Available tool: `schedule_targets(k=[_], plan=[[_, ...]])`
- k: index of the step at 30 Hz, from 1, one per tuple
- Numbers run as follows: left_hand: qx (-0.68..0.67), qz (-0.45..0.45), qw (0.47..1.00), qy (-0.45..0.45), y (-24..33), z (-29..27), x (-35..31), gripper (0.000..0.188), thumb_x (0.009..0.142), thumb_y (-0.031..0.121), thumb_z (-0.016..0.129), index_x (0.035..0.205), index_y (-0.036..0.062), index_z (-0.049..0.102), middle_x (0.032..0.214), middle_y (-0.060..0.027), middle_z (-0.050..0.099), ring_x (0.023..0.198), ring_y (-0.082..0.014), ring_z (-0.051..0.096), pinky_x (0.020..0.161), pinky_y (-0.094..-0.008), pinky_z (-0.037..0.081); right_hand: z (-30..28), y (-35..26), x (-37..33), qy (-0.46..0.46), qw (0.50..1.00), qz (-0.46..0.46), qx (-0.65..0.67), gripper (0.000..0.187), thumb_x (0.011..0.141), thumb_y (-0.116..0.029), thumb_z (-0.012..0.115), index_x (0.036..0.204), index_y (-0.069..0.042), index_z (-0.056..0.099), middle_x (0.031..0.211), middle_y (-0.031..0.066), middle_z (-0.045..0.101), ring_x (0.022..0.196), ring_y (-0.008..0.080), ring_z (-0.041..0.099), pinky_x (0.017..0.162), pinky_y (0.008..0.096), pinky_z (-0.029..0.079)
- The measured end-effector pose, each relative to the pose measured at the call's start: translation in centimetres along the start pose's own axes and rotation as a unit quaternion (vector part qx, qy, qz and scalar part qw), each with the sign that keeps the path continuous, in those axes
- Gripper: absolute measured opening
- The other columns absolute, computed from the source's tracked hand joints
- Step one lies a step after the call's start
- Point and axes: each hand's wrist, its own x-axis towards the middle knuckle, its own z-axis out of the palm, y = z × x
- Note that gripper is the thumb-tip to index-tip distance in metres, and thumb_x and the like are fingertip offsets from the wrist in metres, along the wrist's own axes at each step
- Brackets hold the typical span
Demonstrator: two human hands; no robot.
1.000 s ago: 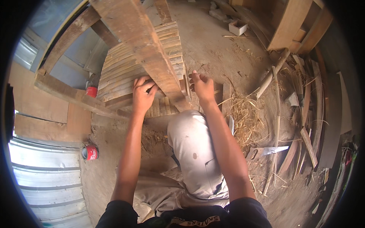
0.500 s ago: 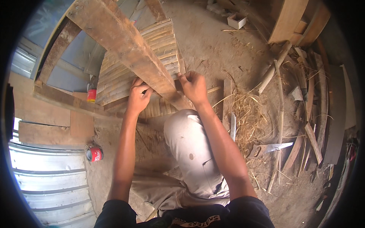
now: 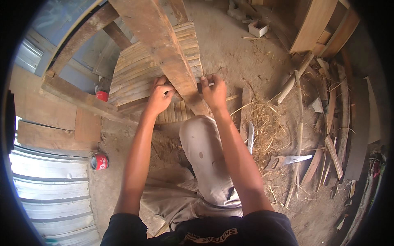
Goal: The person uses a knife to shave and shape a wooden dowel, then inserts it into a hole in the chair frame. They use a hammer to drive the dowel into place and secure it.
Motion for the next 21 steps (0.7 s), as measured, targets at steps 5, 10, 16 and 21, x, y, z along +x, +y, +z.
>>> schedule_targets(k=[5, 10, 16, 21], plan=[[0.017, -0.004, 0.999, 0.040, 0.2, 0.2, -0.3, 0.012, 0.082, 0.009, 0.068, 0.089, 0.0076, 0.077, 0.113, -0.0094, 0.066, 0.111, -0.0339, 0.054, 0.101, -0.0446, 0.041, 0.0, 0.3, 0.7, -0.064, 0.993, 0.069, 0.072, 0.016, 0.096, -0.017, 0.068, 0.087, -0.005, 0.063, 0.072, -0.0021, 0.061, 0.062, 0.0067, 0.048, 0.053, 0.0263, 0.038], [0.026, -0.010, 1.000, 0.013, 0.4, 0.2, -0.5, 0.023, 0.081, 0.020, 0.069, 0.096, 0.0048, 0.077, 0.119, -0.0133, 0.063, 0.114, -0.0342, 0.053, 0.104, -0.0457, 0.038, -1.5, -1.8, 1.7, -0.125, 0.971, 0.198, 0.055, 0.020, 0.096, -0.026, 0.069, 0.093, -0.007, 0.064, 0.077, 0.0009, 0.065, 0.065, 0.0088, 0.057, 0.052, 0.0249, 0.043], [-0.005, 0.015, 1.000, 0.020, 0.4, 0.1, -1.3, 0.025, 0.079, 0.020, 0.067, 0.094, 0.0020, 0.077, 0.118, -0.0153, 0.062, 0.112, -0.0360, 0.053, 0.101, -0.0450, 0.040, -1.1, -1.9, 1.5, -0.132, 0.985, 0.096, -0.053, 0.024, 0.092, -0.023, 0.072, 0.084, -0.001, 0.064, 0.071, 0.0026, 0.063, 0.060, 0.0102, 0.054, 0.051, 0.0274, 0.042], [-0.004, 0.008, 0.999, 0.031, 0.9, 0.4, -1.1, 0.022, 0.078, 0.018, 0.068, 0.090, 0.0023, 0.077, 0.113, -0.0128, 0.064, 0.108, -0.0359, 0.054, 0.100, -0.0455, 0.040, -0.5, 1.2, 0.6, -0.097, 0.990, 0.098, 0.037, 0.024, 0.091, -0.021, 0.075, 0.081, -0.003, 0.063, 0.068, -0.0008, 0.058, 0.061, 0.0077, 0.047, 0.053, 0.0265, 0.038]])
